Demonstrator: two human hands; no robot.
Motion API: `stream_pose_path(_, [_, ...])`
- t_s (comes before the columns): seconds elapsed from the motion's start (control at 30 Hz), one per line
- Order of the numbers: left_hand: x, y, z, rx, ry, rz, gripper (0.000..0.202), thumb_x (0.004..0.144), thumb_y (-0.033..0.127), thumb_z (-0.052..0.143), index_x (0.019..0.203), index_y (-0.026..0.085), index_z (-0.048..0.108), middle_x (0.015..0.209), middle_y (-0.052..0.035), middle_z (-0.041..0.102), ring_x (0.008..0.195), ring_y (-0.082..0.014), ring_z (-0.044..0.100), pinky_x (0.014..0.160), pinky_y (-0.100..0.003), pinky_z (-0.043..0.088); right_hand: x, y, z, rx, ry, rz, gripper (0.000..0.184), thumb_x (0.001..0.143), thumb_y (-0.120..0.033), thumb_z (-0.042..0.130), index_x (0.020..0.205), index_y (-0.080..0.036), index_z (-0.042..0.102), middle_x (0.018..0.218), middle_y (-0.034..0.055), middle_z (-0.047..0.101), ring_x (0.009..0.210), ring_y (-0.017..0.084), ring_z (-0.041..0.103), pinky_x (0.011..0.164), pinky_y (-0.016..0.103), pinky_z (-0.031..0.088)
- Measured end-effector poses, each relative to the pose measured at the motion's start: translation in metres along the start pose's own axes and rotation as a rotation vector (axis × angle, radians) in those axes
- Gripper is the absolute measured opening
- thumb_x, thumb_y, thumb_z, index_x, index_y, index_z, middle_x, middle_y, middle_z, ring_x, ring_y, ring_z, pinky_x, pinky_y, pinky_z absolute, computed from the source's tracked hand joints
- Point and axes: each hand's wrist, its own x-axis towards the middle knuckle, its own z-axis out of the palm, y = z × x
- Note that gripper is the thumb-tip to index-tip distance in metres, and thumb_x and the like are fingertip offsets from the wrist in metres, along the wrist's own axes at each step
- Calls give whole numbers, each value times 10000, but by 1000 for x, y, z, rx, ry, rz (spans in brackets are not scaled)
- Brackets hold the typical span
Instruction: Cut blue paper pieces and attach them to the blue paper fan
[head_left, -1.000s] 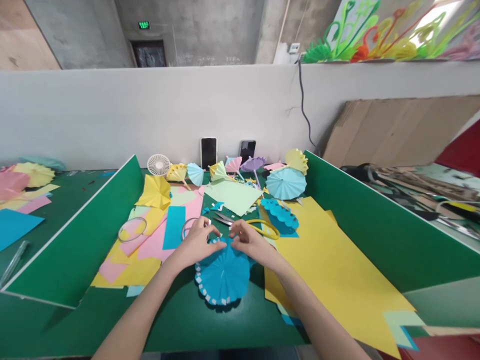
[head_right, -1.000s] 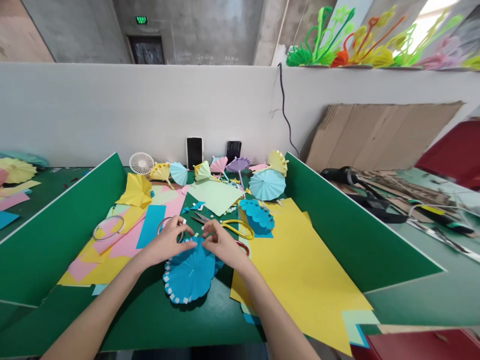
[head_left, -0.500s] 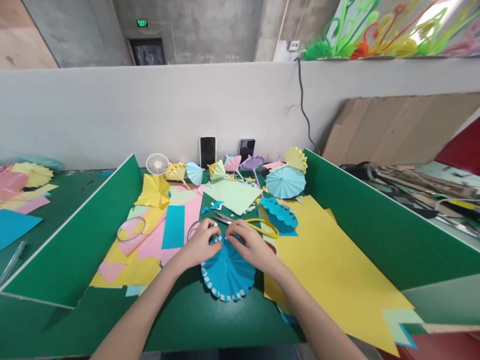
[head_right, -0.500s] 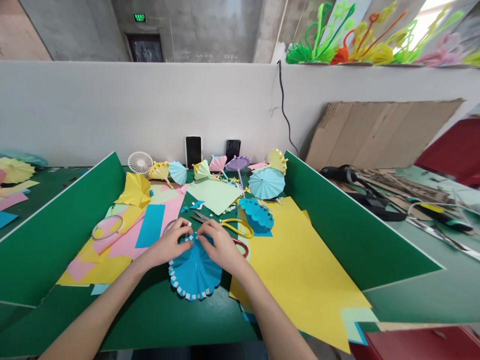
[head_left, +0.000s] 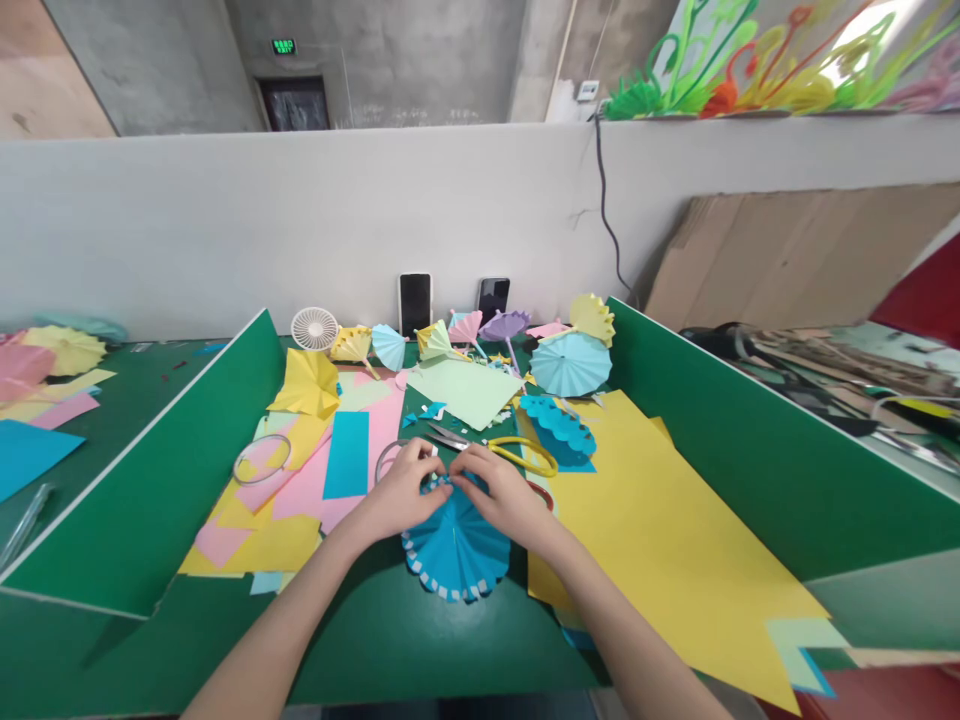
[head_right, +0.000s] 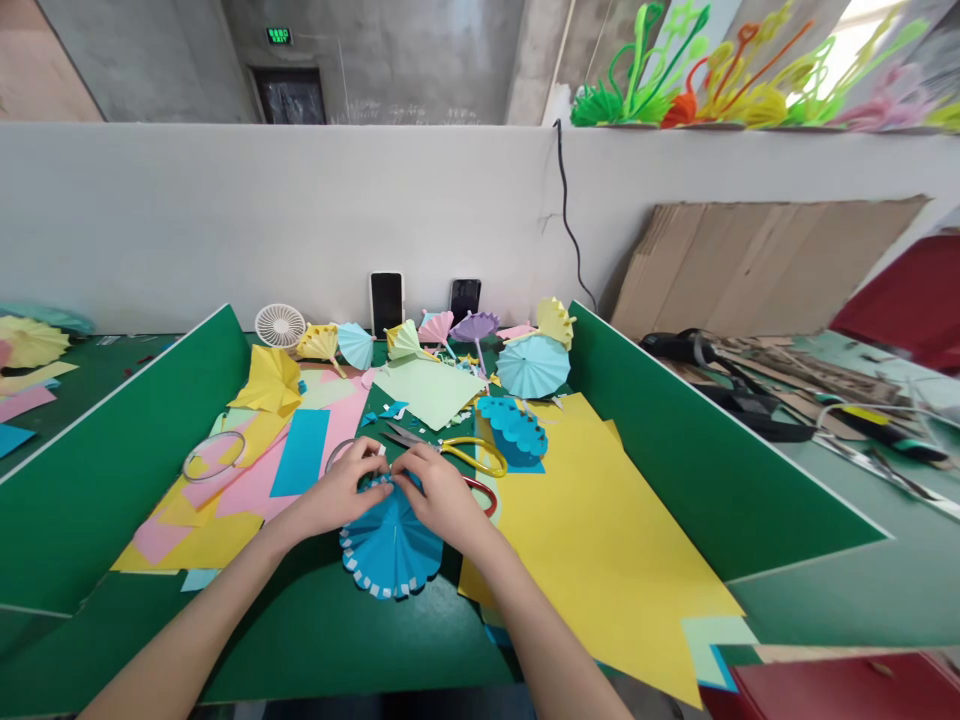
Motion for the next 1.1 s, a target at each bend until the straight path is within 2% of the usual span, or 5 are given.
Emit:
stream_pose_path(0.23, [1,2,7,65,128,38,86,705,130,434,659,151,505,893,-61,438,909,-180,442,814,-318,387,-1,1,3,-60,22,-24,111,772,-136,431,752,-170,535,780,43,518,735,141,506,658,259,416])
stream_pose_path(0.67, [3,7,5,-15,147,-21,109,664,113,460,565,157,449,818,-34,411,834,-162,444,763,-300,394,0,-4,5,-79,63,39,75,746,-137,439,707,-176,490,755,38,536,720,144,506,657,270,406])
stream_pose_path(0.8, [3,5,5,-23,164,-26,80,664,127,456,593,160,472,829,-35,422,840,-165,445,760,-298,392,0,-1,4,-92,91,165,39,716,-193,490,696,-173,464,697,33,541,662,153,508,612,278,404])
stream_pose_path(0.9, [4,2,3,-34,188,-51,64,668,145,449,618,165,484,834,-34,432,827,-163,451,733,-292,399,1,2,-1,-25,118,279,129,702,-269,518,750,-159,470,672,33,546,623,153,513,581,276,409])
stream_pose_path(1.1, [5,-3,2,-67,205,-76,69,681,175,441,636,164,492,825,-32,441,790,-151,468,704,-280,409,2,-1,-6,95,65,272,189,711,-216,464,875,-157,534,759,43,603,679,151,547,622,271,422])
